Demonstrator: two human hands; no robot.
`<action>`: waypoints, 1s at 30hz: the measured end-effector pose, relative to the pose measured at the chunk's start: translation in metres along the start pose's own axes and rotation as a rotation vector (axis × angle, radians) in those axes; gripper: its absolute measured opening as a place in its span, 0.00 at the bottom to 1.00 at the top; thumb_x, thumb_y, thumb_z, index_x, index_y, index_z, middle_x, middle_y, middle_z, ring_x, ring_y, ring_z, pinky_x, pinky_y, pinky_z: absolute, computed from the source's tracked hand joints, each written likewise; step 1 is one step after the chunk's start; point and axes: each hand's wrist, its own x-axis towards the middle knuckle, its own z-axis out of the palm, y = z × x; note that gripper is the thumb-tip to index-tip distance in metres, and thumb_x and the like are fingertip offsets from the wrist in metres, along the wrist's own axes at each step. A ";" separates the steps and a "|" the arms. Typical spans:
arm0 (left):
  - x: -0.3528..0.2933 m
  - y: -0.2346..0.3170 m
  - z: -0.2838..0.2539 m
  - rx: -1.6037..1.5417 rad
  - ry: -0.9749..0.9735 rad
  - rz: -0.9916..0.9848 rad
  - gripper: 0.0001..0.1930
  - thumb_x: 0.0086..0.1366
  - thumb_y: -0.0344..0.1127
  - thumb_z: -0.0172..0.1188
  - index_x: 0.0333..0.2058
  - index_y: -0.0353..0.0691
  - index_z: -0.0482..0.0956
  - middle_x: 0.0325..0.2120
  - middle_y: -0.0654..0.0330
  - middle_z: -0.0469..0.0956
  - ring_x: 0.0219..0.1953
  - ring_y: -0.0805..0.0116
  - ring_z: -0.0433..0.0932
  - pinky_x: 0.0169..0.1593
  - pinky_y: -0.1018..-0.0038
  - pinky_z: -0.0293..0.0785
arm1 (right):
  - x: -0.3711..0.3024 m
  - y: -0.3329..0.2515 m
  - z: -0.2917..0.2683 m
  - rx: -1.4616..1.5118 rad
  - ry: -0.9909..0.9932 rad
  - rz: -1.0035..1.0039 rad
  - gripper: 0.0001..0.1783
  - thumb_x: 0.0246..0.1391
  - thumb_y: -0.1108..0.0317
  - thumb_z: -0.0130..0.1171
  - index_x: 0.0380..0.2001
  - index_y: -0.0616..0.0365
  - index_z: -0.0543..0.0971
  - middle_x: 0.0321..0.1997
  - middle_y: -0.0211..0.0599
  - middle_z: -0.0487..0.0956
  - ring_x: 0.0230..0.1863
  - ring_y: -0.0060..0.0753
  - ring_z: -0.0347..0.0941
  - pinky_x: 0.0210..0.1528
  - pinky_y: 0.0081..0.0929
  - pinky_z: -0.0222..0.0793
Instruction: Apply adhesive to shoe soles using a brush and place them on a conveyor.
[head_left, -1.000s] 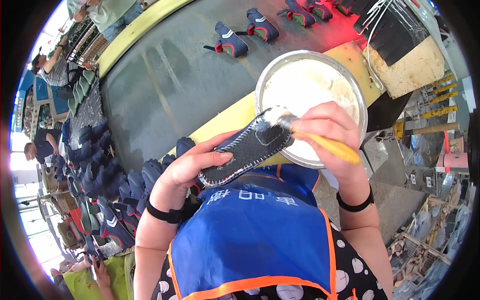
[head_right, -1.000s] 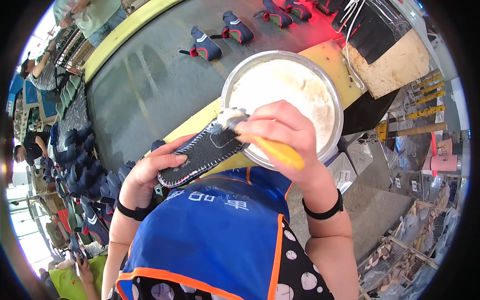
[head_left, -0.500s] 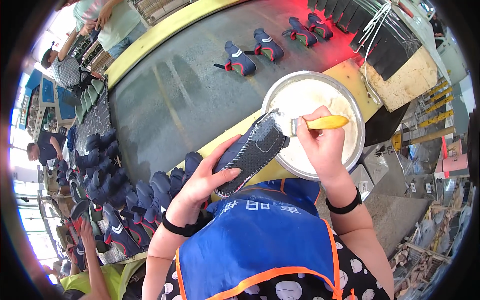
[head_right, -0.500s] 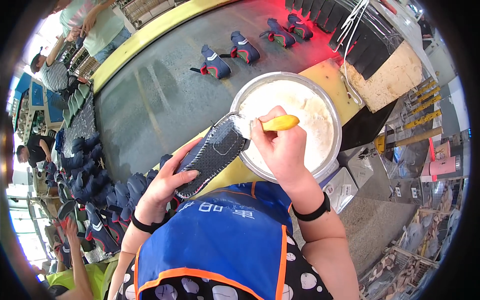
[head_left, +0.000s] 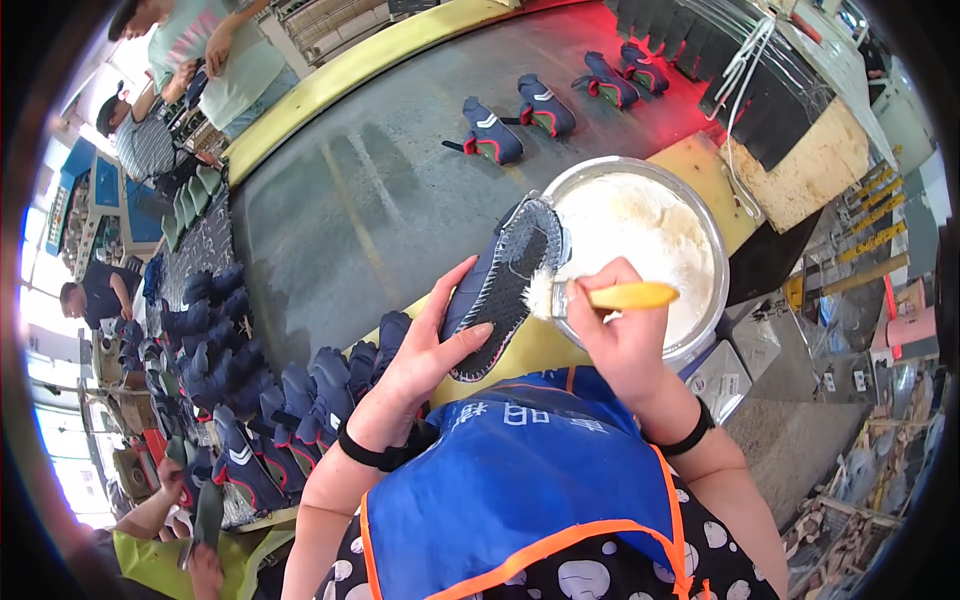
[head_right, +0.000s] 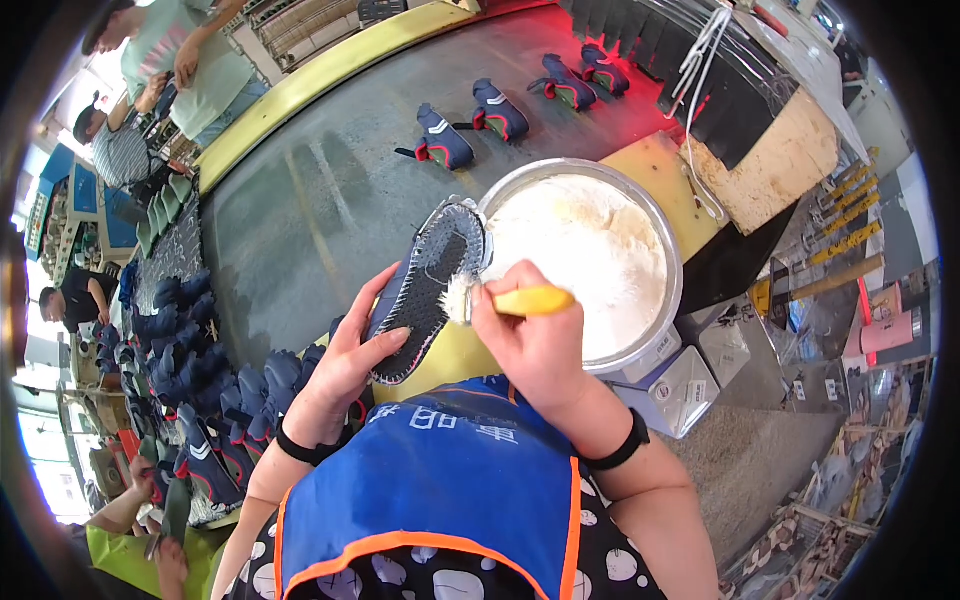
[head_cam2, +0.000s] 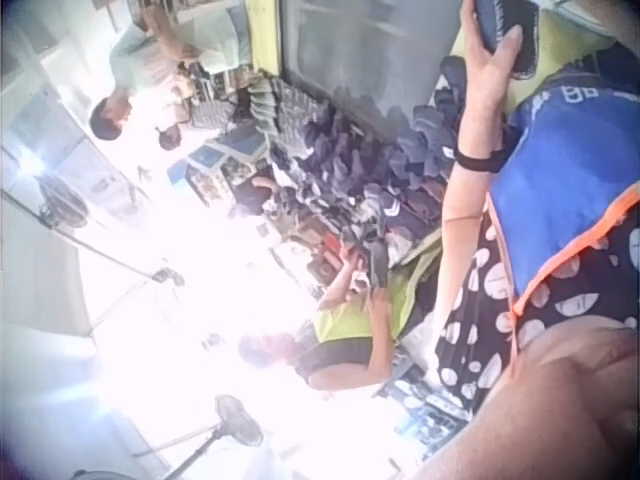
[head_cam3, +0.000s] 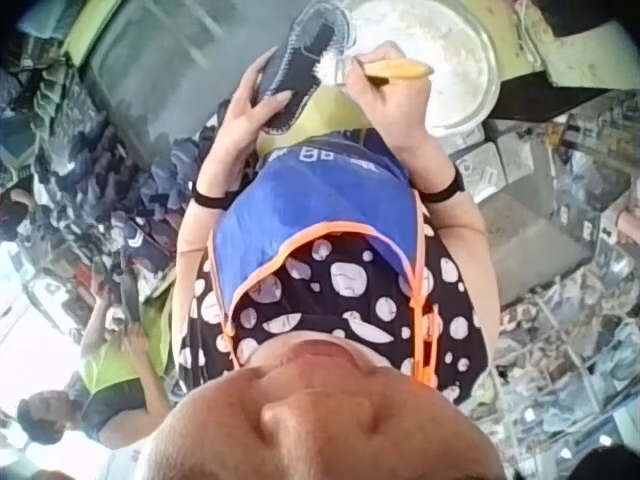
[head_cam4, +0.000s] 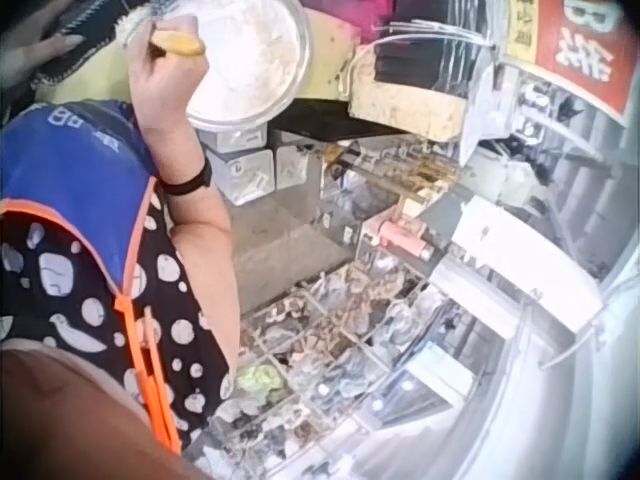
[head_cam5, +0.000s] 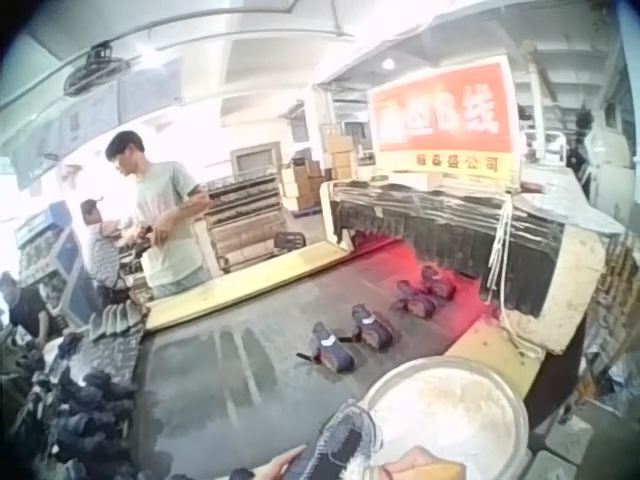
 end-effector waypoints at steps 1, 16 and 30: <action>0.001 0.001 -0.001 0.056 -0.008 0.022 0.40 0.62 0.31 0.62 0.70 0.40 0.54 0.59 0.54 0.69 0.59 0.67 0.69 0.63 0.71 0.63 | 0.004 0.001 -0.005 -0.044 -0.025 0.020 0.10 0.57 0.73 0.63 0.26 0.60 0.73 0.18 0.30 0.73 0.18 0.18 0.69 0.22 0.22 0.62; 0.061 0.008 -0.086 -0.400 0.095 -0.279 0.26 0.64 0.33 0.56 0.61 0.44 0.65 0.46 0.51 0.79 0.42 0.59 0.82 0.43 0.61 0.80 | 0.050 0.068 -0.093 -0.047 0.316 0.005 0.06 0.60 0.78 0.60 0.39 0.64 0.75 0.33 0.29 0.73 0.31 0.16 0.70 0.34 0.14 0.66; 0.289 -0.113 -0.204 0.889 0.544 -0.109 0.52 0.57 0.49 0.69 0.73 0.50 0.45 0.57 0.42 0.73 0.59 0.53 0.74 0.59 0.66 0.71 | 0.031 0.078 -0.121 -0.170 0.491 0.165 0.02 0.64 0.77 0.53 0.37 0.59 0.72 0.34 0.26 0.68 0.30 0.13 0.61 0.31 0.13 0.60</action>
